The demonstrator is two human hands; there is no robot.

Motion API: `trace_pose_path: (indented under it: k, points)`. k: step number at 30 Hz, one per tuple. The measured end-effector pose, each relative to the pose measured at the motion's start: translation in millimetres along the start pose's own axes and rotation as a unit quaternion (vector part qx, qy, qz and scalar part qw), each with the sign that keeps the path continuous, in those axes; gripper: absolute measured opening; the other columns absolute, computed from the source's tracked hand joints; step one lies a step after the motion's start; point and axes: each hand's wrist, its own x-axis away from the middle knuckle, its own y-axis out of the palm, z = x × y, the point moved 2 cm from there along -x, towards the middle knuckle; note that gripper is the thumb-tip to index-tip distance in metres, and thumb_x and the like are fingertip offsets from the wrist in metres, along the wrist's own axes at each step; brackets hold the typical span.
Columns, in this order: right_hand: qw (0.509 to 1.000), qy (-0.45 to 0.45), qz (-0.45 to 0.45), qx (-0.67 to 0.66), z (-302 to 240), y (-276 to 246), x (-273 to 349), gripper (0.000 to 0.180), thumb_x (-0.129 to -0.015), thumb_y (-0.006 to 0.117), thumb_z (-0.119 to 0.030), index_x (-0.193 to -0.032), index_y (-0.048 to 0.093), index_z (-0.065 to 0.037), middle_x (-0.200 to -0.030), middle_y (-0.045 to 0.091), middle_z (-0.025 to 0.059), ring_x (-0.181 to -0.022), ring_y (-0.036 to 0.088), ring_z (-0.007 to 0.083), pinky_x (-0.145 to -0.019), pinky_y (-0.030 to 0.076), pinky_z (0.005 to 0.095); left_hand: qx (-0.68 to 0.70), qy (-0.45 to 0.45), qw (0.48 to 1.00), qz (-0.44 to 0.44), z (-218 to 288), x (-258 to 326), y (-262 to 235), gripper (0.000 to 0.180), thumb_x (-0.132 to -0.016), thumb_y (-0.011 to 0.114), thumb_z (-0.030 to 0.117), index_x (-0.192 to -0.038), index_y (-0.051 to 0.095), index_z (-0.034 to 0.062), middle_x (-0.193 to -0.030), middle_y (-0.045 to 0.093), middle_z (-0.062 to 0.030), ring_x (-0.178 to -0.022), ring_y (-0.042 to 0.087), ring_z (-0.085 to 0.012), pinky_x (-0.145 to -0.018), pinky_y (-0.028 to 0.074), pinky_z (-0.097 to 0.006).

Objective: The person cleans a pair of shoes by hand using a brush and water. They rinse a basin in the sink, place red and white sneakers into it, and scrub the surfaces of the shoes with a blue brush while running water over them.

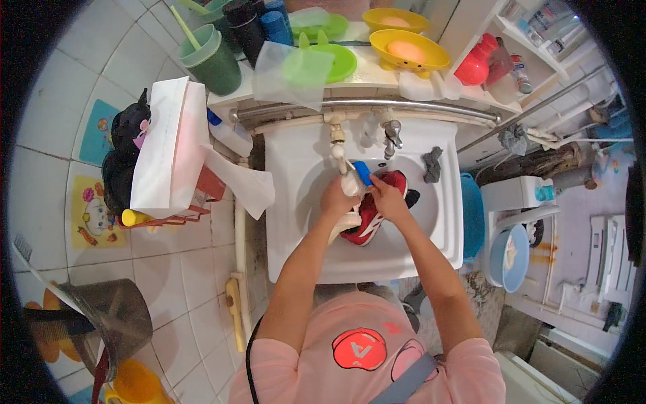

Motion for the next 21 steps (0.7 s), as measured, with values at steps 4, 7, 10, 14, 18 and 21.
trace_pose_path:
  k: [4, 7, 10, 14, 18, 21]
  points:
    - [0.999, -0.033, -0.016, 0.035, -17, -10, -1, 0.035, -0.087, 0.049, -0.022, -0.117, 0.055, -0.005, -0.091, 0.06, 0.0251, -0.084, 0.059, 0.0388, -0.074, 0.047, 0.0408, -0.039, 0.036, 0.996, 0.077, -5, 5, 4, 0.073, -0.056, 0.078, 0.027, -0.118, 0.047, 0.0063, -0.11, 0.056, -0.0162, -0.101, 0.055, -0.0331, -0.084, 0.046, -0.04]
    - [0.999, -0.016, -0.028, 0.012, -7, -11, -12, 0.035, -0.088, 0.048, -0.023, -0.117, 0.055, -0.005, -0.09, 0.06, 0.0252, -0.082, 0.06, 0.0389, -0.073, 0.047, 0.0407, -0.021, 0.034, 0.997, 0.063, -2, 5, 4, 0.073, -0.056, 0.078, 0.027, -0.118, 0.046, 0.0064, -0.109, 0.056, -0.0166, -0.1, 0.055, -0.0336, -0.084, 0.046, -0.041]
    - [1.0, 0.023, -0.014, -0.006, -1, -9, -10, 0.035, -0.088, 0.048, -0.022, -0.118, 0.054, -0.005, -0.087, 0.06, 0.0245, -0.08, 0.06, 0.0391, -0.072, 0.047, 0.0405, -0.024, 0.029, 0.997, 0.063, 4, 6, 5, 0.073, -0.056, 0.078, 0.026, -0.119, 0.045, 0.0065, -0.108, 0.056, -0.0161, -0.1, 0.055, -0.0339, -0.084, 0.045, -0.041]
    - [0.999, -0.042, 0.008, 0.007, -16, -11, -4, 0.034, -0.088, 0.047, -0.02, -0.118, 0.054, -0.006, -0.084, 0.06, 0.0253, -0.079, 0.059, 0.0396, -0.071, 0.046, 0.0421, 0.037, 0.035, 0.997, 0.059, -3, 2, 0, 0.074, -0.056, 0.078, 0.025, -0.119, 0.044, 0.0068, -0.109, 0.056, -0.0162, -0.101, 0.054, -0.0338, -0.084, 0.045, -0.04]
    - [1.0, 0.001, 0.001, 0.001, -14, -6, -2, 0.033, -0.089, 0.047, -0.021, -0.118, 0.054, -0.008, -0.085, 0.06, 0.025, -0.08, 0.059, 0.0402, -0.071, 0.046, 0.0438, 0.002, 0.034, 0.997, 0.071, -6, 2, 3, 0.076, -0.054, 0.079, 0.022, -0.12, 0.044, 0.0065, -0.11, 0.056, -0.0165, -0.104, 0.054, -0.0325, -0.086, 0.044, -0.039]
    - [1.0, 0.005, 0.01, 0.004, -10, 11, 5, 0.036, -0.09, 0.046, -0.02, -0.124, 0.048, -0.009, -0.091, 0.06, 0.0241, -0.082, 0.059, 0.0405, -0.071, 0.047, 0.0433, 0.1, 0.005, 0.994, 0.033, -18, -4, 0, 0.076, -0.055, 0.078, 0.022, -0.121, 0.044, 0.0059, -0.111, 0.056, -0.0168, -0.105, 0.054, -0.0325, -0.088, 0.044, -0.039]
